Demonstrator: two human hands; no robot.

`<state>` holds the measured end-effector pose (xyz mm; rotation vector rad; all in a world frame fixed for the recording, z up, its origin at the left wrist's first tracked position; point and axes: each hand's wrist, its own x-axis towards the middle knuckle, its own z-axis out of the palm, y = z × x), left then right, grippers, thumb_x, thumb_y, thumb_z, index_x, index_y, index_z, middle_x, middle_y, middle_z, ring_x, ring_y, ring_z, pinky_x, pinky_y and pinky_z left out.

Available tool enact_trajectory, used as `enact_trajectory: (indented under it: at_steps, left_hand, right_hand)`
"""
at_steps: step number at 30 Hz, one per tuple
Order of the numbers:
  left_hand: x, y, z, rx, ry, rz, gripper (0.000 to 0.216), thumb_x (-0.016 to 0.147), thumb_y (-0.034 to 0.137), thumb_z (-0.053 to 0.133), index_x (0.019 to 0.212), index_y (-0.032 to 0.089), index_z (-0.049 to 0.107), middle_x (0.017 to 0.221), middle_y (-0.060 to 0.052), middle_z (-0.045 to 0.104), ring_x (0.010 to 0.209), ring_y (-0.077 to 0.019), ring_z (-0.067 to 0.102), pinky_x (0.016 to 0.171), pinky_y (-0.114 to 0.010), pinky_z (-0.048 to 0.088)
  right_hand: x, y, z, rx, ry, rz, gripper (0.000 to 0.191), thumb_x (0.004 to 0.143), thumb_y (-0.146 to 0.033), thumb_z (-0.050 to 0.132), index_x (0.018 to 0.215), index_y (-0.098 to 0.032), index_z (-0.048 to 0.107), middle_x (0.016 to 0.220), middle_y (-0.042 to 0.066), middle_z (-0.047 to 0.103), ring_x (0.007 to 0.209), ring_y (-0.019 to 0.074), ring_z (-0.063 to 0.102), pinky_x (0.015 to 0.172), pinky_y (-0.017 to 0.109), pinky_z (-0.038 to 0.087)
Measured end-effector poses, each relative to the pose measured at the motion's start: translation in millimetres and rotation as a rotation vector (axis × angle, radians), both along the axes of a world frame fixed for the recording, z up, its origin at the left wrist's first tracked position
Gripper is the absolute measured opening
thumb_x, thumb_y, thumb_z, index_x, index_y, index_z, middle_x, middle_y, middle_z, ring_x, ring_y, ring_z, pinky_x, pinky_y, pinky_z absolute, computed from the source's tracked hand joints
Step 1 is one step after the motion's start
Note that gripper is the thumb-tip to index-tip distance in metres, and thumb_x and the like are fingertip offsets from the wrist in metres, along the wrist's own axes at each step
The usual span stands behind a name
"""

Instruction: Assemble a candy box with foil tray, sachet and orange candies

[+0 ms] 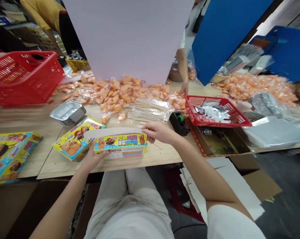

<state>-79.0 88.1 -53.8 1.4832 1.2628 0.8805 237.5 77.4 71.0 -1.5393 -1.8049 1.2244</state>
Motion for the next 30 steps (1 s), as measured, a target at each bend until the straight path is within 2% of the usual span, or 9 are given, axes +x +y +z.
enact_trajectory:
  at_steps: [4,8,13,16,19,22,25,28,30]
  left_hand:
    - [-3,0,1.1,0.015,0.013,-0.033,0.081,0.07,0.051,0.076,0.138,0.023,0.042,0.132,-0.011,0.063,0.122,-0.0306,0.062,0.106,-0.049,0.048]
    - [-4,-1,6.5,0.013,0.039,-0.049,0.077,0.072,0.049,0.076,0.136,0.023,0.044,0.131,-0.012,0.063,0.123,-0.0309,0.061,0.106,-0.049,0.047]
    - [-1,-7,13.5,0.025,0.03,-0.046,0.074,0.069,0.046,0.076,0.134,0.024,0.048,0.126,-0.009,0.066,0.12,-0.0309,0.061,0.105,-0.05,0.048]
    - [-1,-10,13.6,0.041,0.06,-0.02,0.071,0.069,0.048,0.075,0.13,0.023,0.05,0.123,-0.009,0.067,0.12,-0.0315,0.061,0.104,-0.051,0.048]
    - [-2,-11,12.1,0.053,0.077,-0.012,0.066,0.068,0.048,0.075,0.125,0.022,0.051,0.119,-0.009,0.068,0.117,-0.032,0.063,0.103,-0.051,0.049]
    - [0,-8,10.9,0.046,0.044,0.008,0.065,0.068,0.047,0.075,0.124,0.022,0.051,0.119,-0.009,0.068,0.117,-0.0322,0.063,0.103,-0.051,0.05]
    - [4,-6,9.5,0.019,0.028,0.023,0.068,0.068,0.049,0.075,0.126,0.022,0.05,0.121,-0.01,0.068,0.115,-0.0319,0.064,0.103,-0.052,0.05]
    - [6,-9,7.5,0.058,0.061,0.038,0.075,0.069,0.052,0.075,0.132,0.023,0.047,0.123,-0.01,0.065,0.119,-0.0323,0.062,0.104,-0.051,0.049]
    - [3,-12,8.1,0.143,0.042,0.035,0.085,0.071,0.057,0.073,0.141,0.025,0.037,0.129,-0.012,0.061,0.124,-0.0313,0.058,0.104,-0.048,0.05]
  right_hand:
    - [-1,7,4.0,-0.042,0.009,-0.009,0.025,0.088,-0.042,0.062,0.087,-0.018,0.066,0.055,-0.003,0.063,0.049,0.0098,0.062,0.048,0.02,0.051]
    - [-1,7,7.3,0.023,-0.068,0.016,0.026,0.09,-0.04,0.06,0.078,-0.018,0.064,0.054,-0.004,0.062,0.045,0.0086,0.06,0.045,0.019,0.048]
    - [0,3,7.9,0.037,-0.064,0.045,0.027,0.091,-0.044,0.06,0.08,-0.019,0.065,0.055,-0.003,0.064,0.048,0.0094,0.062,0.048,0.019,0.049]
    - [-2,10,7.7,-0.01,-0.056,0.027,0.03,0.091,-0.044,0.06,0.074,-0.019,0.061,0.054,-0.002,0.063,0.045,0.0088,0.06,0.045,0.019,0.048]
    - [-2,12,7.0,0.027,-0.084,0.05,0.028,0.092,-0.042,0.057,0.077,-0.019,0.063,0.055,-0.002,0.063,0.047,0.0096,0.061,0.048,0.02,0.048]
    - [2,-2,2.0,0.138,-0.189,0.141,0.026,0.093,-0.037,0.053,0.097,-0.019,0.071,0.062,-0.002,0.066,0.054,0.0109,0.063,0.056,0.022,0.049]
    - [6,-23,-10.2,0.237,-0.221,0.15,0.035,0.095,-0.035,0.049,0.118,-0.019,0.07,0.075,0.002,0.072,0.067,0.0143,0.068,0.062,0.025,0.051]
    - [4,-37,-26.8,0.352,-0.197,0.081,0.037,0.096,-0.035,0.048,0.123,-0.021,0.068,0.104,0.006,0.076,0.095,0.0199,0.071,0.08,0.031,0.055]
    - [2,-43,-37.7,0.432,-0.186,0.047,0.036,0.097,-0.035,0.046,0.123,-0.024,0.068,0.117,0.007,0.073,0.108,0.0217,0.069,0.09,0.034,0.054]
